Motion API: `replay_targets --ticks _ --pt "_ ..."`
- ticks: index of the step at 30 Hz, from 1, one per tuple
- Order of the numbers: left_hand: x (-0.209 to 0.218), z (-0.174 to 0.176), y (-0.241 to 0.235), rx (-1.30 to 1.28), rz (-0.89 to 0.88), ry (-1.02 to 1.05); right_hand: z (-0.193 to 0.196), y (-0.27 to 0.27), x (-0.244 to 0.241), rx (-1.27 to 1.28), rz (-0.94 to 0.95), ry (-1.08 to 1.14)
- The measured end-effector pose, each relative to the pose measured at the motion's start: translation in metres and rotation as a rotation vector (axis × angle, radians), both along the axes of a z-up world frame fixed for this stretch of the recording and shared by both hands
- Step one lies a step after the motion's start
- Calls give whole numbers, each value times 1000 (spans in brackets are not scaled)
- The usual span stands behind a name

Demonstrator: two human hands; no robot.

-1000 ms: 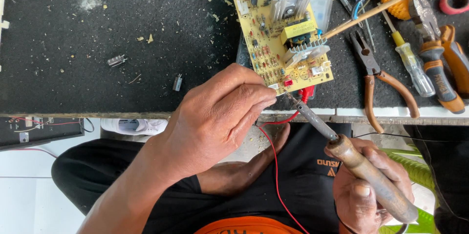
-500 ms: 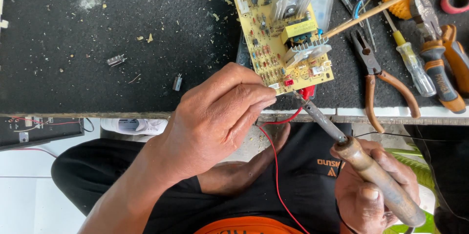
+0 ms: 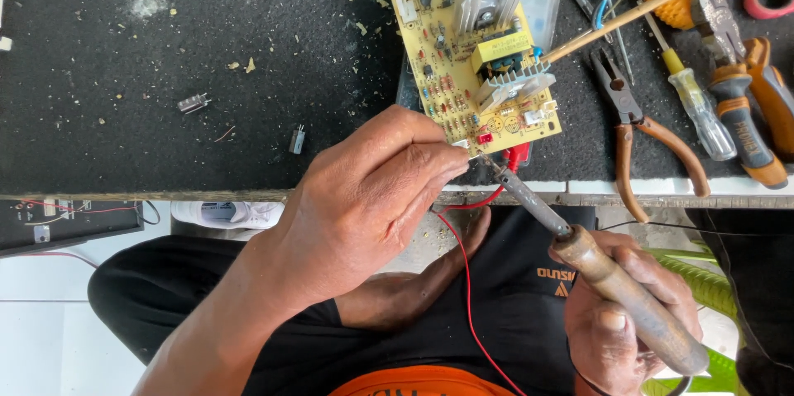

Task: The person sits on the floor and uses a soldering iron to attach a small electronic component to a circuit board. They apply solder to the component's leads and the board's pads, then inspect the connection.

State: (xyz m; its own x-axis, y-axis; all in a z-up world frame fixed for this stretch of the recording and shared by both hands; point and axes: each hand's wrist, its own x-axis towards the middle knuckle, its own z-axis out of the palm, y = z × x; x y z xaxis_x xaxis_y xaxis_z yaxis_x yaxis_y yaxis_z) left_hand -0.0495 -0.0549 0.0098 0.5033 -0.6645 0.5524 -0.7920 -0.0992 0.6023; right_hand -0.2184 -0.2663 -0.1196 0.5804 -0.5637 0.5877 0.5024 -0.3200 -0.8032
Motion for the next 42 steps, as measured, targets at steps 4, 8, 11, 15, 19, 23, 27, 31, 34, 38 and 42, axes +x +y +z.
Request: replay_targets --ticks 4,8,11,15,19,23,27,31,34,38,42 --pt "0 4 -2 -31 -17 -11 6 2 2 27 44 -1" --pt "0 3 -2 -26 -15 1 7 2 1 -17 16 37" --pt "0 1 0 -11 -9 10 6 0 2 -33 22 12" --pt "-1 2 1 -27 1 20 -2 -8 -1 -13 40 -42" --pt "-1 2 0 -32 -6 32 5 -1 0 -6 -13 9" --pt "0 2 -2 3 1 -3 17 7 3 2 56 51" --pt "0 6 -4 -5 -16 -7 18 8 3 28 58 56" --pt "0 3 -3 9 -12 -18 26 10 6 -16 52 53" --pt "0 3 -2 12 2 -21 21 7 2 23 77 83" --pt "6 10 5 -43 64 -88 -2 -14 -11 34 59 -52" --pt "27 7 24 3 175 -217 7 -19 -18 28 22 -3"
